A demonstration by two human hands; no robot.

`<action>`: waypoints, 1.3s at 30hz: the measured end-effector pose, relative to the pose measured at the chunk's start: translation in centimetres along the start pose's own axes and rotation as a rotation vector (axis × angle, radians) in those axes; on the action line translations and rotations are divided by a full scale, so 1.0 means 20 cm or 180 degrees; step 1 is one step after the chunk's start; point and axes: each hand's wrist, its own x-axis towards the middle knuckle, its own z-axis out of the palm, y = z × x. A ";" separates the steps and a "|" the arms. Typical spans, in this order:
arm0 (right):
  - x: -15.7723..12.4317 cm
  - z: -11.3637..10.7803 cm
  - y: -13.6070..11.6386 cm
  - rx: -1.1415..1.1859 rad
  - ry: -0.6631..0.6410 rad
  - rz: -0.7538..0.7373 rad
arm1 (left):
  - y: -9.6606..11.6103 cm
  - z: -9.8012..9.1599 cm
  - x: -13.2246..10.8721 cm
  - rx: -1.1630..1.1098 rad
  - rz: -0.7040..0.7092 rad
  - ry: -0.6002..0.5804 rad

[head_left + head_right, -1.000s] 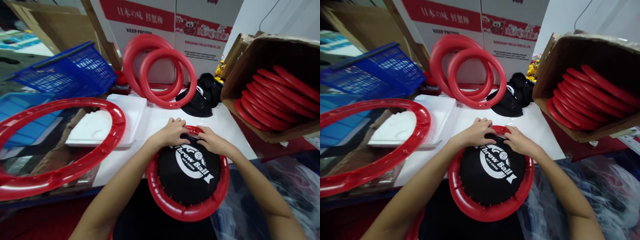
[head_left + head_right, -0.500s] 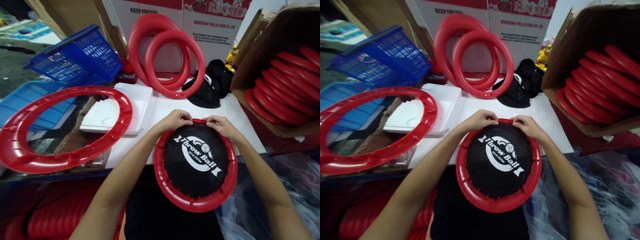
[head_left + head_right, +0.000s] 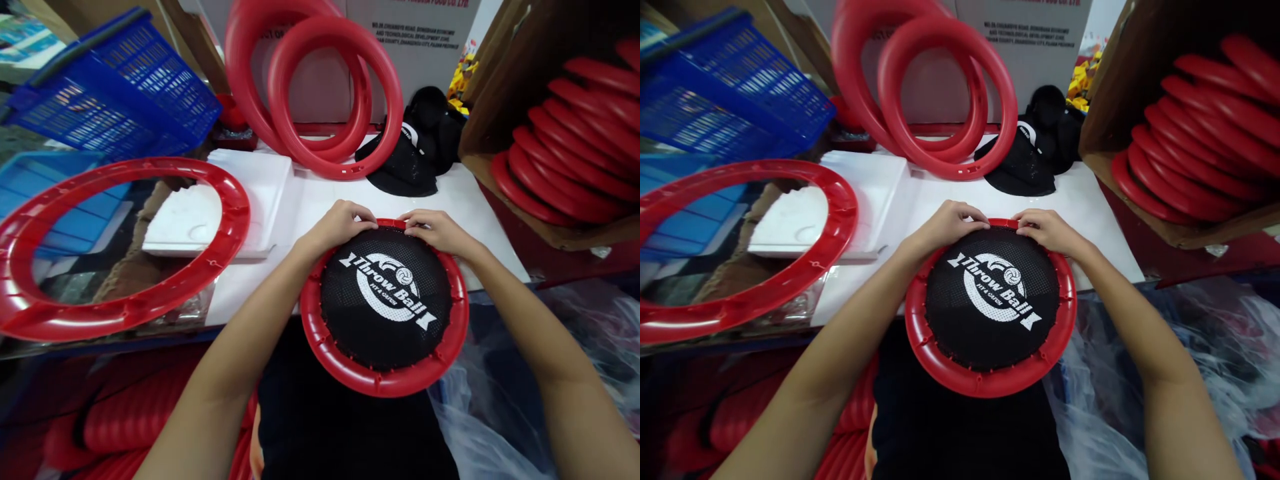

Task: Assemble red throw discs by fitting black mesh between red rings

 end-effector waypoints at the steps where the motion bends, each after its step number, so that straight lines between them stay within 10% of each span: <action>1: 0.01 -0.01 -0.01 0.0128 -0.0093 0.0105 | 0.00 0.00 0.00 0.0045 0.0020 -0.0023; 14: 0.07 0.10 -0.07 0.0058 0.0368 0.0331 | 0.03 0.00 0.02 -0.0244 -0.0227 -0.0148; 27: 0.15 0.04 0.00 0.0261 -0.0278 0.0260 | 0.05 0.11 0.10 -0.0665 -0.0214 0.0001; 34: 0.12 0.11 0.01 -0.0282 0.0162 0.0082 | 0.05 0.12 0.10 0.0069 -0.0277 0.0072; 39: 0.04 -0.03 -0.02 -0.0825 0.0763 -0.0032 | 0.13 0.07 0.02 0.0714 0.0613 0.0066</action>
